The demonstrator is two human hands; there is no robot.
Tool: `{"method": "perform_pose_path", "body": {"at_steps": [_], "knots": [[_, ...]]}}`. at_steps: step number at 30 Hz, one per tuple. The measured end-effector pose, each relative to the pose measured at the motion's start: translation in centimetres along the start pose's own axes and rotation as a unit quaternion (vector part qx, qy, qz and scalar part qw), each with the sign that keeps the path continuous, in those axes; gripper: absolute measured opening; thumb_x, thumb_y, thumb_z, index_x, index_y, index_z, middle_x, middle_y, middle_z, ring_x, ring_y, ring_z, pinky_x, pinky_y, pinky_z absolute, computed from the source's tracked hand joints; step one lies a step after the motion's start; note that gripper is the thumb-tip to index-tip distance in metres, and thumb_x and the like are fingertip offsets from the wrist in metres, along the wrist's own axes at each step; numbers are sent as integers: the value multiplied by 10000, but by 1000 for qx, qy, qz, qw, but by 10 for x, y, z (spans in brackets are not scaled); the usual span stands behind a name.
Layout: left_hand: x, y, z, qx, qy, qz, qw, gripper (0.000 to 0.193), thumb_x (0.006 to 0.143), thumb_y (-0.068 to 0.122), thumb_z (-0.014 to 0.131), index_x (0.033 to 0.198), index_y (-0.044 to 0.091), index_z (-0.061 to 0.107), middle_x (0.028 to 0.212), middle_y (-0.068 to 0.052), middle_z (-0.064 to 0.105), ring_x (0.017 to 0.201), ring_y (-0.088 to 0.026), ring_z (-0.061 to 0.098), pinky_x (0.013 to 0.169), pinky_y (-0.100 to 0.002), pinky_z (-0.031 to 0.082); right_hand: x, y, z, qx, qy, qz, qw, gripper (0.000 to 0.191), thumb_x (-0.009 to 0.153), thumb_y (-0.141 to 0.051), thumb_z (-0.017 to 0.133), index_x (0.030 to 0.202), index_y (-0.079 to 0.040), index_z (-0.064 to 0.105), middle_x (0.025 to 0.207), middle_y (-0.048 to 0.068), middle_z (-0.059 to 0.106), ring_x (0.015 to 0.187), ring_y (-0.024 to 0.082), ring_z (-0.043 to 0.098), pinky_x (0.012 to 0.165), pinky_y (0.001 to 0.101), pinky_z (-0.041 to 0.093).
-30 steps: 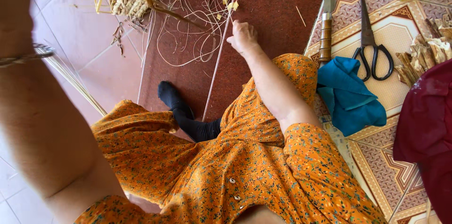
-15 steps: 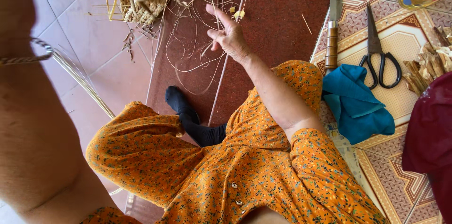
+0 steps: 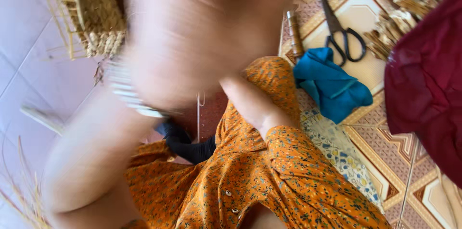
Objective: The person sits on the floor and processes bundles of dried plant fibers. They use shears to trim the ends, align the strands, and occasionally wipe the floor with a blue cloth to clear debris.
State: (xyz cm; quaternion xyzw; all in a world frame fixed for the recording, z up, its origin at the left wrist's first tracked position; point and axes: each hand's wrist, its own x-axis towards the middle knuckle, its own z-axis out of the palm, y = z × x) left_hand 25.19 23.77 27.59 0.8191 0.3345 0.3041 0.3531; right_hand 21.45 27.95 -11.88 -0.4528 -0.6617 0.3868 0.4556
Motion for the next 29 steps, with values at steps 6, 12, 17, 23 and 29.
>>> {"method": "perform_pose_path", "body": {"at_steps": [6,12,17,23,29], "knots": [[28,-5,168,-136,-107,250,953,706,861,283,798,1412,0,458,1220,-114,671,1125,-276,701,976,-359,582,-10,-42,-25,19,-19,69,997,190,895,-68,641,1077,-58,694,802,60,708,593,138,677,472,285,543],[17,-108,86,-85,-141,71,984,307,1066,104,759,1332,53,615,1213,-113,708,989,-187,767,781,-294,612,4,-28,-34,83,-19,119,989,154,945,-135,631,1071,-59,675,760,59,698,555,124,663,446,278,538],[-68,-223,4,175,22,-56,983,225,1088,142,685,1242,-21,669,1062,-166,760,930,-226,758,786,-319,610,4,-10,-35,158,-122,226,953,159,986,-191,623,1066,-59,660,725,58,689,524,113,651,425,271,533],[-183,-367,29,-8,224,-314,922,323,1079,255,687,1289,19,622,1039,-129,785,908,-196,772,773,-310,617,-30,2,-1,120,-259,140,948,177,977,-207,661,991,-31,682,693,62,684,532,103,647,437,285,535],[-230,-409,75,-303,351,-392,795,280,1130,285,608,1133,53,766,758,-12,602,577,-52,494,466,-215,390,-31,9,4,-165,-410,60,895,248,962,-309,730,943,-63,707,684,98,689,540,187,644,518,341,568]]}}
